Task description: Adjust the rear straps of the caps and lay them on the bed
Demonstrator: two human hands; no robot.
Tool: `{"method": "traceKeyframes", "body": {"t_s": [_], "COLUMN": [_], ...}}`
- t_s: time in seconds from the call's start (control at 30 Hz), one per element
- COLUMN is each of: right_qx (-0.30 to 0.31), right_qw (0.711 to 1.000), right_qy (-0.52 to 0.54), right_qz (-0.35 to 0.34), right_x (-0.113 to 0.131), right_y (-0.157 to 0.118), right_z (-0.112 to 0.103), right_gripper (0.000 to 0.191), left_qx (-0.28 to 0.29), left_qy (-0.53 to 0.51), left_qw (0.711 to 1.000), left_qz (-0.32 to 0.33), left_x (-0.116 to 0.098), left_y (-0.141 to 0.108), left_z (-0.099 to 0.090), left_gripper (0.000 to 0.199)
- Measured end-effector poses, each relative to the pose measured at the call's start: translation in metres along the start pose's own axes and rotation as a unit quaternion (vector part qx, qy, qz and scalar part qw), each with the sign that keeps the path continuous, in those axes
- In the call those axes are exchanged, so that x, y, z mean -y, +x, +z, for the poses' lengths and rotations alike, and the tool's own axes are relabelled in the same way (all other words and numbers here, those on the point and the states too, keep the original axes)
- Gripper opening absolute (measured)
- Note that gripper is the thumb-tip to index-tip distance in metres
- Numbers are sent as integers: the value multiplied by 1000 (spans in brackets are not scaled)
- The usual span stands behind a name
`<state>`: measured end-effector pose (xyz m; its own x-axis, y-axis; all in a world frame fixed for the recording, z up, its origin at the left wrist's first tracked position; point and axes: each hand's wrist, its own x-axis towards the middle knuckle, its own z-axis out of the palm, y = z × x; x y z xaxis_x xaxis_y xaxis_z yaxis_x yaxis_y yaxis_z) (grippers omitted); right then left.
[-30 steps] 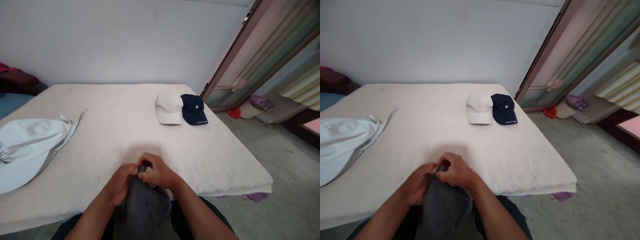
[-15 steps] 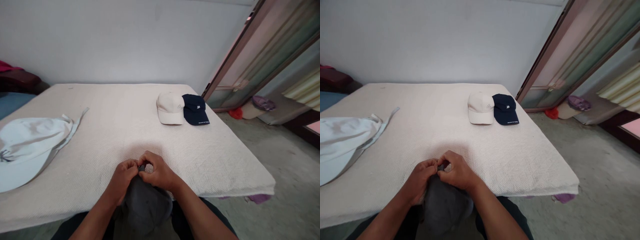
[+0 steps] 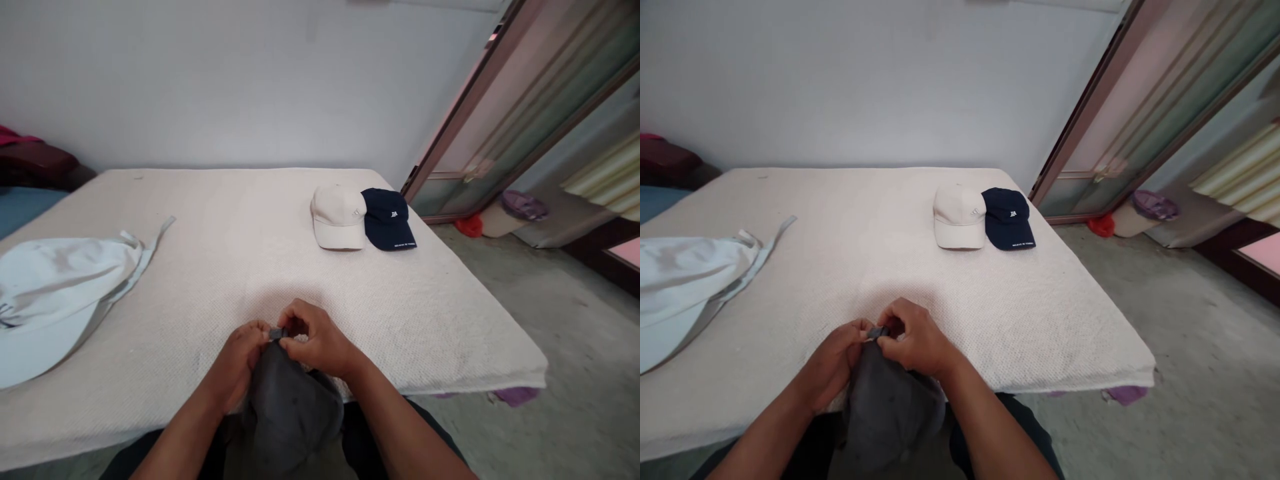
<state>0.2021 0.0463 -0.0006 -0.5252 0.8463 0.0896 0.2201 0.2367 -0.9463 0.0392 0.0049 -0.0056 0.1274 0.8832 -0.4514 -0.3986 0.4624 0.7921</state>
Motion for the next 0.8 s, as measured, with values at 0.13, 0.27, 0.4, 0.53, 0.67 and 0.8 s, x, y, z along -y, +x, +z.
{"method": "traceKeyframes", "body": {"t_s": [0.13,0.27,0.4,0.53,0.67,0.8], "right_qx": [5,20,44,60,68,64], "right_qw": [1000,999,993,988,990,991], "right_qy": [0,19,87,118,101,80], "right_qz": [8,24,69,77,76,81], "right_x": [1,-1,-9,-14,-12,-9], "right_y": [-1,-2,0,3,4,4], "right_z": [0,1,3,3,2,1], "right_gripper": [18,19,16,14,15,17], "left_qx": [13,9,-11,-26,-33,-41], "left_qy": [23,45,90,119,124,136], "left_qw": [999,998,996,992,991,990], "left_qz": [-31,-31,22,30,24,22], "left_x": [0,1,2,1,1,2], "left_y": [-1,-1,0,-1,-1,-1], "left_z": [-1,-2,0,1,0,0], "left_gripper": [14,17,20,23,24,25]}}
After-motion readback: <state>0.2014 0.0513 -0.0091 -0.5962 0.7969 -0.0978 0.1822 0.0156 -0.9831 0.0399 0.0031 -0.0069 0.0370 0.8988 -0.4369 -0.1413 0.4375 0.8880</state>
